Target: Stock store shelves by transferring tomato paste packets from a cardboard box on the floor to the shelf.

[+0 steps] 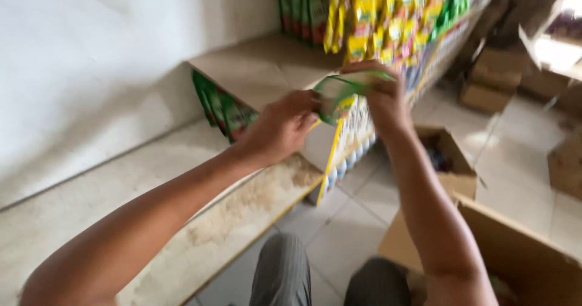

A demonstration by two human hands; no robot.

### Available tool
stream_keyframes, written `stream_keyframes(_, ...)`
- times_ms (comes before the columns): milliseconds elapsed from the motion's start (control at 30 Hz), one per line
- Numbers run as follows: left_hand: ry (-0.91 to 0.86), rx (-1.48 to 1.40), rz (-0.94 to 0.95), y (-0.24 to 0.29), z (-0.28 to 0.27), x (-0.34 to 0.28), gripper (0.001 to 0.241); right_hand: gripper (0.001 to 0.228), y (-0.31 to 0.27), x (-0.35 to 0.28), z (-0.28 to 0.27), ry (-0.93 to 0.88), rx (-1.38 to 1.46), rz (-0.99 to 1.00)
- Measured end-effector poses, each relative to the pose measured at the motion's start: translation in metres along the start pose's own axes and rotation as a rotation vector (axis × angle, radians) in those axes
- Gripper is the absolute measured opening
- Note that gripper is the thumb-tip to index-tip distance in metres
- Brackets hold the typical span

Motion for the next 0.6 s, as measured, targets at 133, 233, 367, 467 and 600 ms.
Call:
stream_keyframes(133, 0.218, 0.242, 0.000, -0.030, -0.054, -0.001, 0.010, 0.016, 0.067, 0.077, 0.065, -0.089, 0.031, -0.037)
stream_keyframes(233, 0.315, 0.284, -0.306, -0.066, -0.074, 0.007, 0.020, 0.017, 0.104, 0.116, 0.101, -0.126, 0.217, 0.080)
stream_keyframes(367, 0.403, 0.310, -0.253, -0.135, -0.065, 0.025, 0.017, 0.033, 0.138, 0.134, 0.100, 0.025, 0.012, 0.039)
stream_keyframes(467, 0.436, 0.341, -0.234, -0.168, -0.051, 0.049, 0.010, 0.050, 0.144, 0.141, 0.077, 0.096, -0.062, 0.006)
stream_keyframes(600, 0.397, 0.248, -0.323, -0.185, -0.032, 0.076, 0.010, 0.078, 0.123, 0.131, 0.055, 0.188, 0.067, 0.194)
Point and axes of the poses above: each hand's wrist, its own x-axis towards the middle knuckle, its own z-axis out of the palm, y = z × x, the point moved 1 cm from there along x, towards the middle knuckle, and after that the axes turned 5 degrees about -x, right-handed, at the moved point
